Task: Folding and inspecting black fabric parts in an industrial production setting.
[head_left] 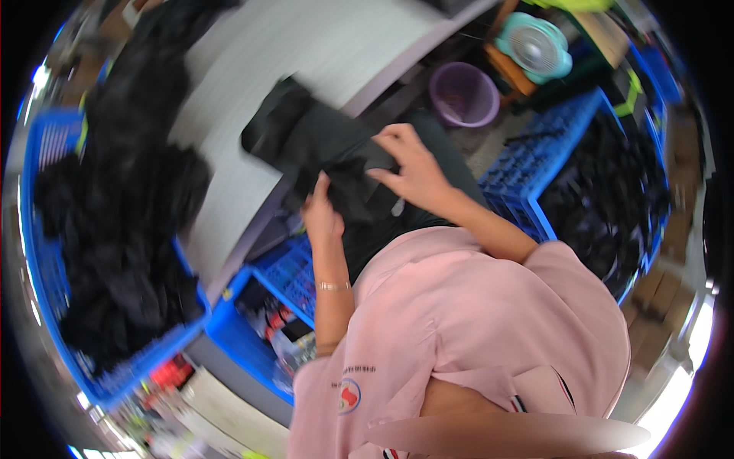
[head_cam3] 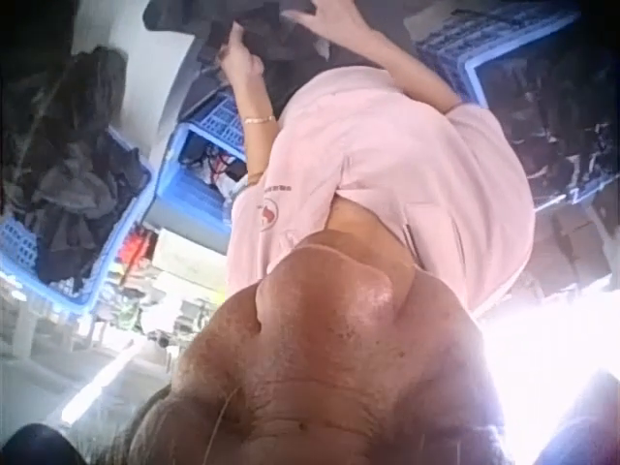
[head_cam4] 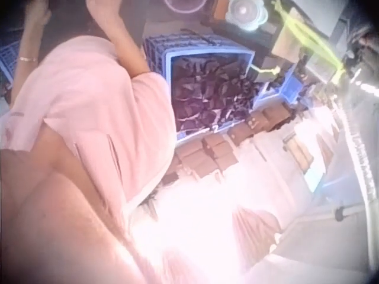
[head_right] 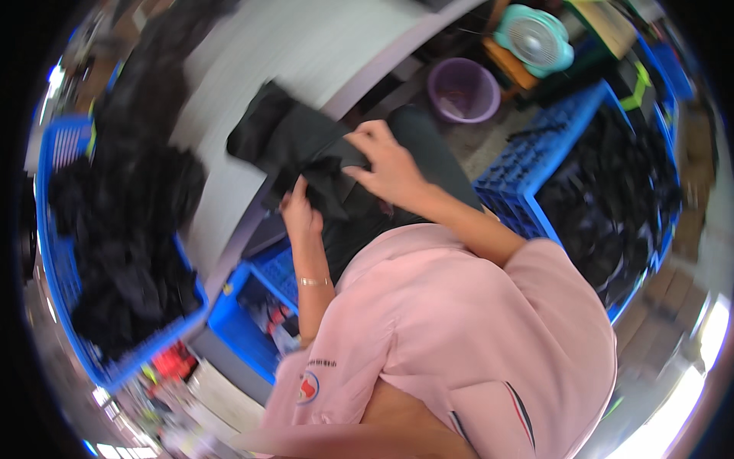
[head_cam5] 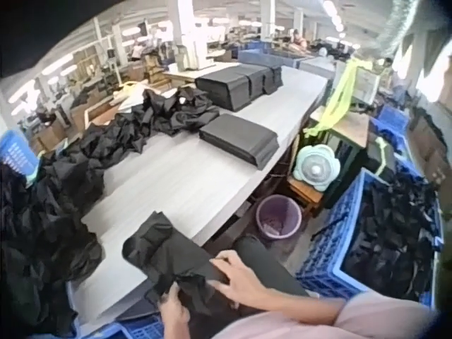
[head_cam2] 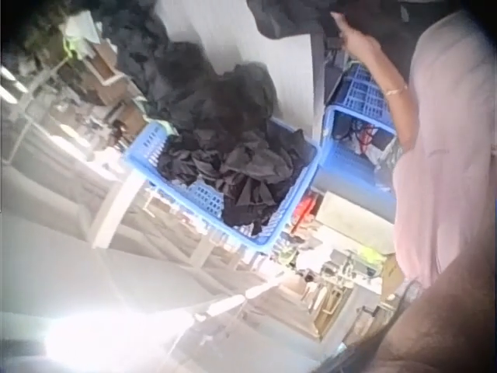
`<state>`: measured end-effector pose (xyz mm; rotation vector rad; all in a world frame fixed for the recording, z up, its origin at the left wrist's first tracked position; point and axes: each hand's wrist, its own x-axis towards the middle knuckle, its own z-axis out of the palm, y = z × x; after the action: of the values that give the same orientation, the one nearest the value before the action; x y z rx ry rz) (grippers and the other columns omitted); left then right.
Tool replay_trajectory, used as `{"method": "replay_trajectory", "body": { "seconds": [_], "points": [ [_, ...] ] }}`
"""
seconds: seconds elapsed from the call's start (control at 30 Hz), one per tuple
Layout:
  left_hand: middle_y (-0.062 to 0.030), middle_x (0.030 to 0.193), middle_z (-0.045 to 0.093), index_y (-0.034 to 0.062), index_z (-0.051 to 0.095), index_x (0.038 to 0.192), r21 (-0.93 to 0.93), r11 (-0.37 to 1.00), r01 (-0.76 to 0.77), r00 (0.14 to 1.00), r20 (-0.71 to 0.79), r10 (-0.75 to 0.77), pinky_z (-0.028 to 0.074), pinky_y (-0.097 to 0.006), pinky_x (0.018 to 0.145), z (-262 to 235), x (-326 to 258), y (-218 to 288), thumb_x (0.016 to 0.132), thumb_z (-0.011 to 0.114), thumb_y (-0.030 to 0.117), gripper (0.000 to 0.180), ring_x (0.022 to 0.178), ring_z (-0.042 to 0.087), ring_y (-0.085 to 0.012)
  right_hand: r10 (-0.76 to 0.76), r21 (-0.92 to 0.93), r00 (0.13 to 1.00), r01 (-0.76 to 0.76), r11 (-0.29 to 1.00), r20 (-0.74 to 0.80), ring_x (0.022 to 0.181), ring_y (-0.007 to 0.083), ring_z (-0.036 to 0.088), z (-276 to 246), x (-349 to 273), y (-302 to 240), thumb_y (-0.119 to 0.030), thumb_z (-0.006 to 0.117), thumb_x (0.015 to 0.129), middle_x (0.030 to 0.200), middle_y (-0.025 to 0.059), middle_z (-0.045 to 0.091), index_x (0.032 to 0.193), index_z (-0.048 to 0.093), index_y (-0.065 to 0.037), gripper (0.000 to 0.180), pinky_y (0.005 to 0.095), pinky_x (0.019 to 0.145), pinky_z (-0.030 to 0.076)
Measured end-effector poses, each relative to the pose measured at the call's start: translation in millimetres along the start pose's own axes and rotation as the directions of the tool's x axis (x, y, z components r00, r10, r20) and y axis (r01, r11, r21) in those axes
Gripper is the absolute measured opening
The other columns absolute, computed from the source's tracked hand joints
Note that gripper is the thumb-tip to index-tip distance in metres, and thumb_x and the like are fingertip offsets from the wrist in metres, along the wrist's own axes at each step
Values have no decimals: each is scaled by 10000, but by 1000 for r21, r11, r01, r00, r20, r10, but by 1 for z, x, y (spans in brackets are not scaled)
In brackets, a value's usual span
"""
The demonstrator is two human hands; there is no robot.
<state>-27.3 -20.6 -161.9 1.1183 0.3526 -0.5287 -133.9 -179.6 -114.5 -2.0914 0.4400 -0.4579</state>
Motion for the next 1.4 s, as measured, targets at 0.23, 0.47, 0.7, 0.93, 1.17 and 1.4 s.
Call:
{"method": "replay_trajectory", "body": {
  "seconds": [0.23, 0.47, 0.7, 0.93, 1.17, 1.4],
  "points": [
    [-118, 1258, 642, -26, 609, 1249, -23, 995, 97, 938, 336, -84, 483, -371, 1029, -4, -21, -8, 926, 693, 127, 366, 1133, 616, -230, 415, 490, 909, -382, 784, 45, 948, 177, 597, -16, 10, 51, -18, 789, 708, 1016, 70, 602, 951, 683, -24, 265, 321, 833, 480],
    [-105, 1254, 643, -25, 598, 1261, 269, 947, -172, 913, 405, 51, 511, -366, 969, 28, -64, -9, 909, 716, 138, 406, 1108, 621, -209, 529, 503, 838, -401, 765, -135, 776, 198, 634, -26, -21, 64, 5, 737, 694, 789, 108, 637, 928, 666, 23, 245, 346, 711, 500],
    [-105, 1227, 656, -77, 597, 1241, 268, 963, -34, 945, 321, -57, 531, -326, 929, 50, -72, -24, 931, 700, 161, 405, 1088, 633, -207, 543, 843, 834, -217, 491, -101, 944, 150, 614, -50, -68, 86, -3, 706, 832, 1008, 37, 687, 1055, 669, -7, 226, 285, 862, 482],
    [-144, 1350, 575, 36, 443, 1443, 455, 863, -219, 558, 784, -271, 568, -372, 876, 90, -116, -45, 1017, 564, 219, 479, 1122, 621, -232, 686, 945, 678, 40, 324, -264, 848, 130, 621, -107, -147, 104, -27, 646, 901, 982, 13, 677, 1163, 691, -103, 277, 287, 717, 509],
    [-222, 1491, 420, 15, 340, 1496, 581, 788, -206, 655, 680, -330, 546, -378, 910, 56, -112, -45, 1036, 515, 223, 534, 1241, 563, -327, 706, 682, -75, 202, 703, -704, 606, 120, 492, -275, -324, 185, -153, 708, 877, 768, -3, 564, 1017, 675, -134, 144, 303, 456, 363],
    [-170, 1401, 536, 12, 478, 1399, 700, 707, -98, 726, 536, -430, 551, -367, 884, 17, -72, -64, 1011, 576, 251, 466, 1179, 601, -275, 411, 439, -575, 99, 893, -707, 860, 207, 663, -359, -549, 154, -139, 734, 884, 971, 7, 691, 1099, 686, -126, 221, 382, 664, 533]
  ]
}}
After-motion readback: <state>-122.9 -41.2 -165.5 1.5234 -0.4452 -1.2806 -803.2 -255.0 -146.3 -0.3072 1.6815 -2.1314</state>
